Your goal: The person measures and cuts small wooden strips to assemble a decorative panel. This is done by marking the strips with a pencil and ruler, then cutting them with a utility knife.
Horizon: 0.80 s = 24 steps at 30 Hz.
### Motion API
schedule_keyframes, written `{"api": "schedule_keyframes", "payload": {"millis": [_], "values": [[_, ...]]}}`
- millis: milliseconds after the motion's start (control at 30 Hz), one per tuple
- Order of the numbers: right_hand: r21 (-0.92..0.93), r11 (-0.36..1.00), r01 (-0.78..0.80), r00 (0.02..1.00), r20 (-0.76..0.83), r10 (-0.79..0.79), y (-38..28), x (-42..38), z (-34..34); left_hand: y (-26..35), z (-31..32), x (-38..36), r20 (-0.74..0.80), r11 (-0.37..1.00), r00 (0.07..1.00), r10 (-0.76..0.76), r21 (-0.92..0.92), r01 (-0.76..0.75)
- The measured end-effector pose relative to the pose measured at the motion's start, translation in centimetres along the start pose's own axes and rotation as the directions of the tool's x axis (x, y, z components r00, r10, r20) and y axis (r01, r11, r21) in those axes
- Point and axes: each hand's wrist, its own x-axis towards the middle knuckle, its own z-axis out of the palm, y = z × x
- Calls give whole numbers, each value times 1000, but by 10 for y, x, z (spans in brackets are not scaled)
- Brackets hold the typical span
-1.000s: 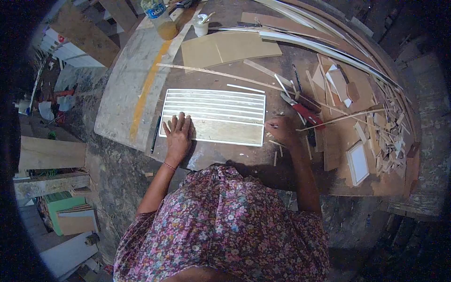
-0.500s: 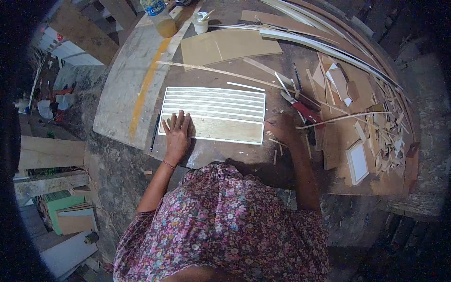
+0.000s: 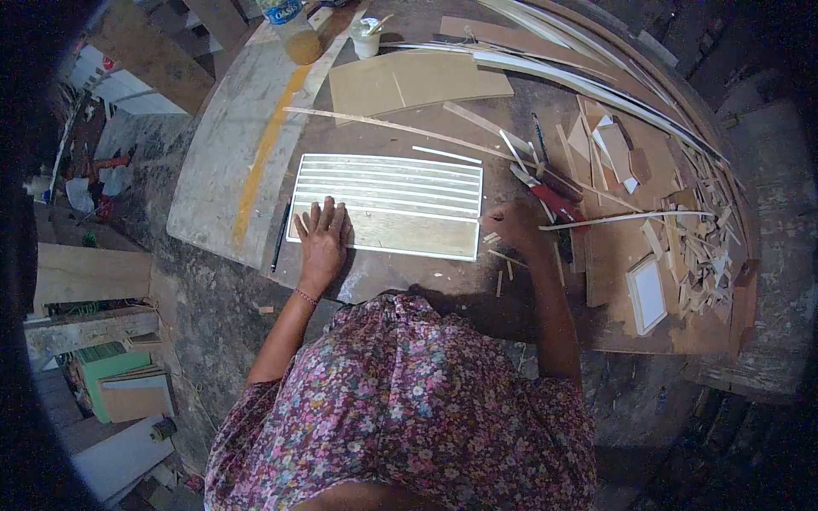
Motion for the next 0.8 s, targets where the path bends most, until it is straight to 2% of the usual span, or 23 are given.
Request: {"api": "schedule_keyframes", "payload": {"millis": [100, 200, 233, 367, 567, 667, 800], "values": [[-100, 995, 0, 1000, 7, 0, 1, 0, 2, 2, -5, 0, 5, 1000, 1000, 0, 5, 0], [-48, 998, -45, 999, 24, 46, -1, -1, 2, -1, 0, -1, -11, 1000, 1000, 12, -1, -12], [36, 999, -35, 999, -33, 36, -12, -4, -1, -1, 1, -1, -18, 1000, 1000, 9, 3, -9], [-3, 992, -123, 992, -16, 123, -20, -4, -2, 0, -1, -1, -33, 1000, 999, -1, -31, 0], [48, 988, -145, 989, 26, 144, -28, -6, -7, 0, -1, -2, -46, 999, 999, 0, -34, -2], [126, 983, -132, 991, 0, 133, -27, -8, -6, -1, 0, -3, -54, 1000, 999, 2, -9, -3], [84, 990, -109, 993, 42, 106, -10, -4, -2, -1, 1, -4, -58, 1000, 998, 4, 16, -3]]}}
